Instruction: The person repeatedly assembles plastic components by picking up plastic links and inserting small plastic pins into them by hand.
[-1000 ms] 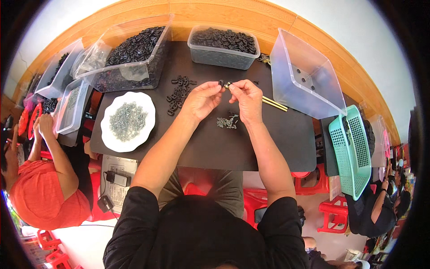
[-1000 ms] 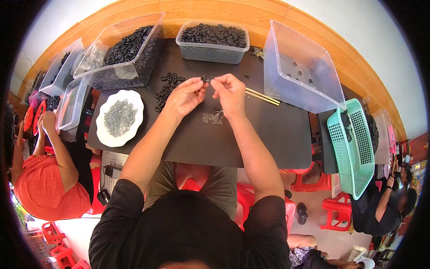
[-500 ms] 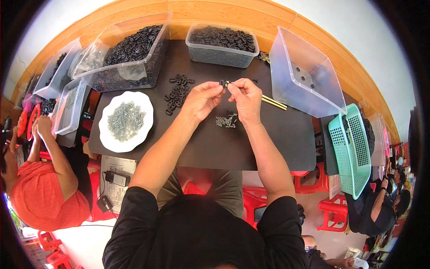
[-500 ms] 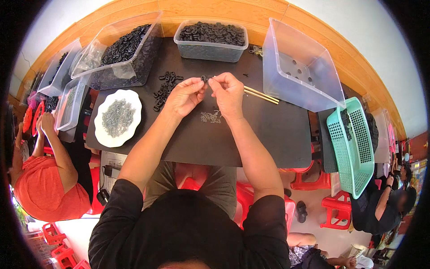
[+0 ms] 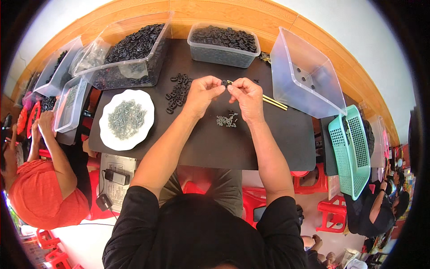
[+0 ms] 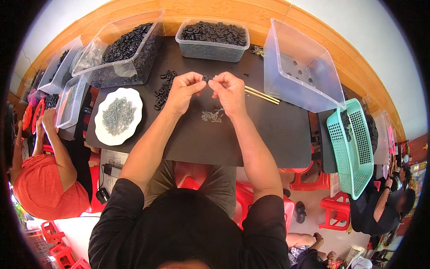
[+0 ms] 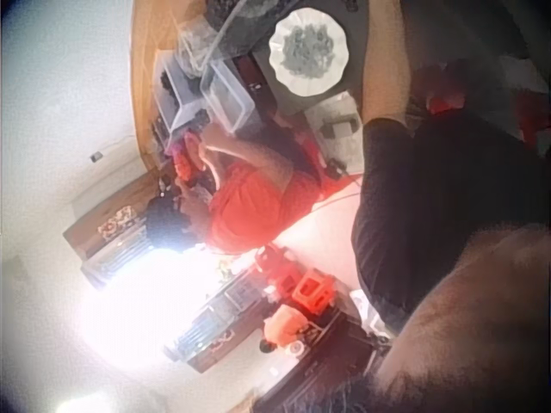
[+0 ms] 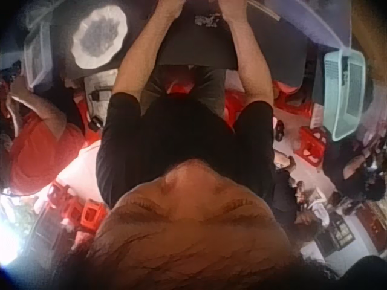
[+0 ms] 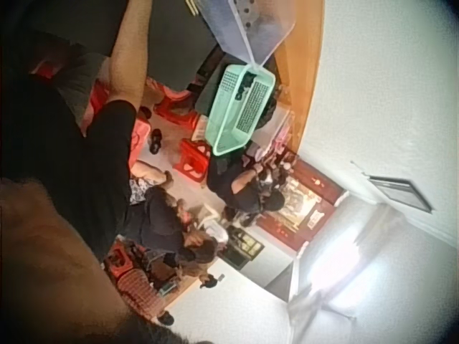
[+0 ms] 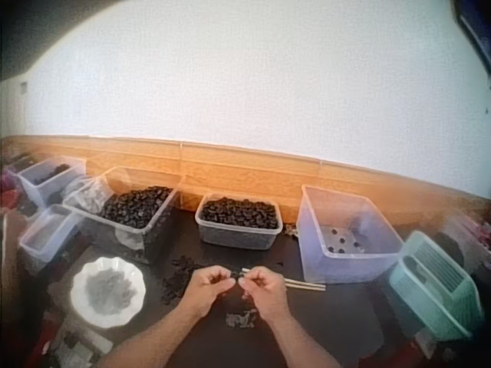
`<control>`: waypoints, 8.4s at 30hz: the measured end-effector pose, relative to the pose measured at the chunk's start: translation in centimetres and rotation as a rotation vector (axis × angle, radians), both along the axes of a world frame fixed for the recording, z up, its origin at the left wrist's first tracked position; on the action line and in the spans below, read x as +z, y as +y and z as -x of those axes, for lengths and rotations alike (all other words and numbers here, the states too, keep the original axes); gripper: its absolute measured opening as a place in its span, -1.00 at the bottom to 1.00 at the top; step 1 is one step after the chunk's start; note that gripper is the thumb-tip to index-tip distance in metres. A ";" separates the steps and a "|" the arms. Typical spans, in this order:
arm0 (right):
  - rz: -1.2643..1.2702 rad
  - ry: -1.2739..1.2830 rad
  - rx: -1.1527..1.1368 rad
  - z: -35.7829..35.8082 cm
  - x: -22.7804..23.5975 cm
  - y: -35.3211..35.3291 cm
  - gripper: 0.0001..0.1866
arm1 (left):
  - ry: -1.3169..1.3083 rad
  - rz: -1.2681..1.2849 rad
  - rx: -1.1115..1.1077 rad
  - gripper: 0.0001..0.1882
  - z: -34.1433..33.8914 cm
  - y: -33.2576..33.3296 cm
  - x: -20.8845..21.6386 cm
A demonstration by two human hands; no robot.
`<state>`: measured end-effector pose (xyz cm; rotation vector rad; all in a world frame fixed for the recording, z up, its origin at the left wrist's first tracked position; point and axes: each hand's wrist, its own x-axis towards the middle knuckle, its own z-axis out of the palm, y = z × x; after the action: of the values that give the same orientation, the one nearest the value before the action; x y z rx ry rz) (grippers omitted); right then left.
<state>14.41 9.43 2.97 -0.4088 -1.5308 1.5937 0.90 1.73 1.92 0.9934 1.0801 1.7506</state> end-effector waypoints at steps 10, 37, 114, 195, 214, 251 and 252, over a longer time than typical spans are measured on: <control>-0.010 -0.130 0.214 -1.5 0.6 1.2 -0.93 | 0.216 0.011 -0.061 -0.95 0.6 -0.4 0.9; -0.055 -0.381 0.494 -1.9 1.3 0.1 -0.76 | 0.312 0.203 -0.543 -0.93 3.0 -1.0 0.4; -0.514 -0.542 -0.003 -3.4 0.3 2.8 -0.88 | 0.290 0.087 0.029 -0.78 -1.1 2.0 -1.0; 0.167 -0.034 -0.084 -2.9 -1.8 3.2 -0.93 | 1.477 0.512 0.570 -0.83 2.8 -0.7 1.1; 0.170 -0.026 -0.048 -2.6 -1.1 2.4 -0.95 | 1.141 0.509 0.473 -0.86 5.5 -0.4 0.1; 0.133 -0.048 0.074 -2.3 -0.4 0.9 -0.95 | 0.370 0.183 0.089 -0.81 0.9 -3.0 0.4; 0.133 -0.050 0.073 -2.2 -0.3 0.8 -0.95 | 0.368 0.183 0.088 -0.81 0.9 -2.9 0.2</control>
<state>16.64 10.27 2.62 -0.4740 -1.4968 1.7610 0.05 -1.18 2.08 1.1947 1.5076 1.5366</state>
